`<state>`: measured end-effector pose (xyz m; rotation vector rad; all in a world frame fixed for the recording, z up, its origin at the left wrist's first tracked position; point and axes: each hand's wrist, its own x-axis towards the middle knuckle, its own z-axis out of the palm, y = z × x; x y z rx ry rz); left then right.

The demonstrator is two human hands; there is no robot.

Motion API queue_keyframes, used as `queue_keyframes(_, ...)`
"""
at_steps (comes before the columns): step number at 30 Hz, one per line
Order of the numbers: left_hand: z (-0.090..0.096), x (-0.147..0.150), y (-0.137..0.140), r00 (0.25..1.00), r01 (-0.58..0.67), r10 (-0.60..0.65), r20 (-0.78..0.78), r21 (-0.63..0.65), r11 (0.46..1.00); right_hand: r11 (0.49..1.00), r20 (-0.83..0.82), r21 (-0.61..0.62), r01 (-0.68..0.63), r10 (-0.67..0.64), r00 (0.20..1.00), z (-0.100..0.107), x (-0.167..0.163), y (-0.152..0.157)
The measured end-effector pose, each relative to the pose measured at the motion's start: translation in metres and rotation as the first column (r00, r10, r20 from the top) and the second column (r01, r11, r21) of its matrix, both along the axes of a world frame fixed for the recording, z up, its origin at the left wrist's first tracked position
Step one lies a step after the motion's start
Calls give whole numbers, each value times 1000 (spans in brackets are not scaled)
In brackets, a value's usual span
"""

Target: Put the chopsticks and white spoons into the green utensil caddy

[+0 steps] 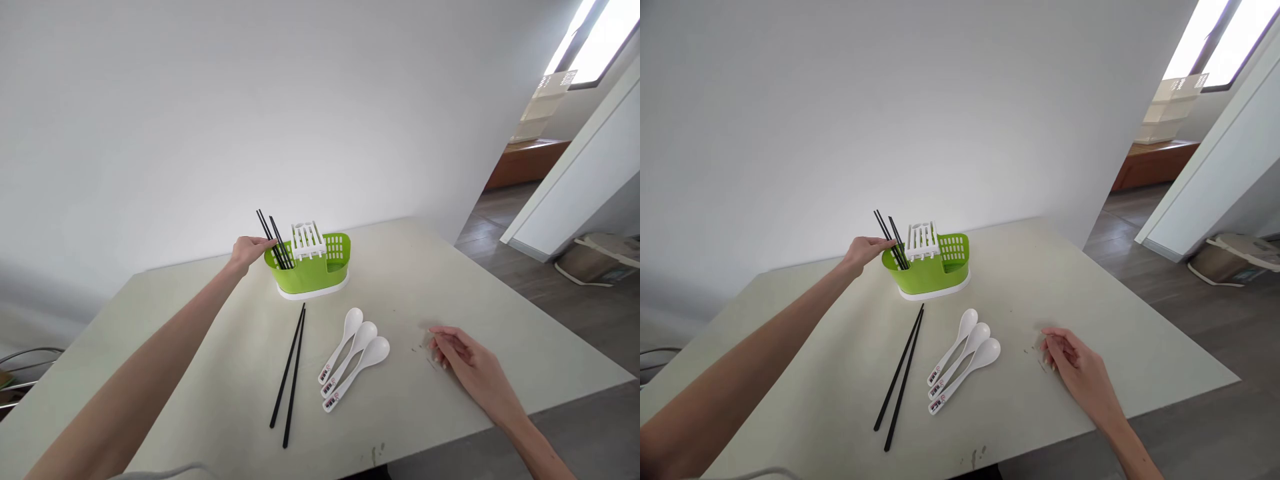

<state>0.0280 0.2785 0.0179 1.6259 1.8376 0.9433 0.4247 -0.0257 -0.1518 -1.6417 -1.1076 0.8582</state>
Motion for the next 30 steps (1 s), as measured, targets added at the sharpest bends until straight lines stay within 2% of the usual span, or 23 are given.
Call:
queue_keyframes(6,-9,2,1,1000,20,-20,-2,40,999,1000,-4,-16,-15,15,1000,0,1,-2)
queue_keyframes(10,-8,-2,-6,998,60,-61,29,49,997,1000,1,-2,-19,19,1000,0,1,-2)
queue_keyframes(14,-6,-14,-33,1000,2,1,-15,174,985,999,12,30,-24,23,1000,1,0,-1)
queue_keyframes(16,-10,-21,-56,993,-26,52,-103,238,971,999,15,41,-29,29,999,0,0,-1)
queue_keyframes(17,-14,-24,-70,986,1,39,-164,234,972,998,16,48,-33,33,999,-1,1,-1)
queue_keyframes(19,-28,-27,-102,952,136,-93,-292,132,982,998,23,61,-35,34,999,-2,2,-2)
queue_keyframes(22,-55,-23,-153,845,358,-378,-378,-124,925,997,40,72,-31,28,999,-4,3,-2)
queue_keyframes(24,-70,-14,-183,778,392,-459,-429,-238,888,996,42,79,-34,30,999,-5,3,-3)
queue_keyframes(26,-77,-4,-205,713,392,-494,-497,-301,869,995,41,94,-40,36,999,-6,3,-3)
queue_keyframes(30,-70,12,-226,563,355,-512,-649,-370,858,992,47,117,-39,34,998,-7,4,-4)
